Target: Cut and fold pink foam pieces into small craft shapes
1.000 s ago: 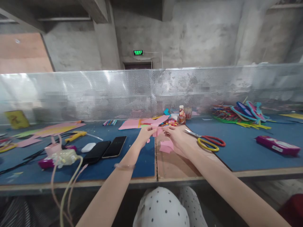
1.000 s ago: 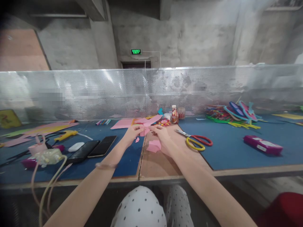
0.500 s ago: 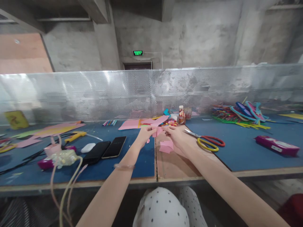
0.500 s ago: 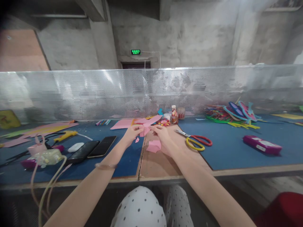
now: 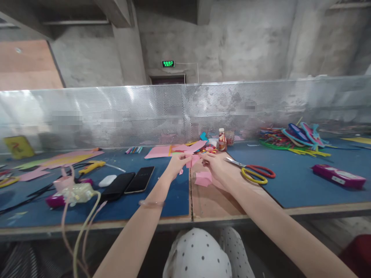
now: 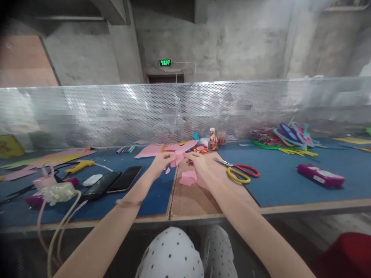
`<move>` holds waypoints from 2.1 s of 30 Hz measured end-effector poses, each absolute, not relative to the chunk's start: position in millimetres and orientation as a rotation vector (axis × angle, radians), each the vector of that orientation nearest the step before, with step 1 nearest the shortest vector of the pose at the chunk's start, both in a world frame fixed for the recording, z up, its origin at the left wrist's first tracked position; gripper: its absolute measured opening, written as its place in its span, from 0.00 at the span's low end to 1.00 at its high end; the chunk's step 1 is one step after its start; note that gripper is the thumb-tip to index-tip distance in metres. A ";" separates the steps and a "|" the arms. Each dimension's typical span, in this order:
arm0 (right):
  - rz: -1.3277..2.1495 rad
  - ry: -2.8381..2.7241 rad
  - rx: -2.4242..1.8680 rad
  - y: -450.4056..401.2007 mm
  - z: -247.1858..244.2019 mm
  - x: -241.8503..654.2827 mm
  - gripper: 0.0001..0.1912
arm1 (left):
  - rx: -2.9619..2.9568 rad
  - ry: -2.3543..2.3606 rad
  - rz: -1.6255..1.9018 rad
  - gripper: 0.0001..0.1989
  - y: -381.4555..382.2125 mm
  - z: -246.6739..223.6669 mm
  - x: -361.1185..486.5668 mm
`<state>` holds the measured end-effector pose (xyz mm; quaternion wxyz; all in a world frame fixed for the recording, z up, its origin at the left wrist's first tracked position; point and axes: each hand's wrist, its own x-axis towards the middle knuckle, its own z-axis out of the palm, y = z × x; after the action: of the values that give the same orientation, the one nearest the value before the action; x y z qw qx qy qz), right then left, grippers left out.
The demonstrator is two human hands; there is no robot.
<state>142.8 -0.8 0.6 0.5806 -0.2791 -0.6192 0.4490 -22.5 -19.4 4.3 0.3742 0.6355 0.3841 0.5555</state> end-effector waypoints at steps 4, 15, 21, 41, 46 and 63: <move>1.103 -1.408 -0.606 -12.4 7.6 141.6 0.12 | 1.604 0.951 1.427 0.16 -20.1 5.0 -21.1; 0.965 -1.599 -0.896 -15.8 6.5 135.7 0.19 | 1.591 1.020 1.465 0.14 -22.2 6.2 -22.0; 0.847 -1.767 -0.961 -45.4 25.8 135.1 0.21 | 1.639 1.019 1.479 0.13 -22.8 5.4 -19.8; 0.958 -1.823 -0.903 -41.9 22.2 135.4 0.22 | 1.588 1.005 1.450 0.15 -15.9 -1.9 -15.7; 0.996 -1.827 -0.924 -47.3 25.7 133.4 0.22 | 1.580 0.991 1.457 0.15 -19.7 0.7 -14.0; 0.874 -1.906 -0.976 -41.2 18.7 130.8 0.20 | 1.510 0.915 1.466 0.17 -18.0 1.3 -15.0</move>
<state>130.8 -41.2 18.7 0.4026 -0.3863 -0.7544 0.3458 -15.0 -18.0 1.3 0.4108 0.6000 0.3637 0.5822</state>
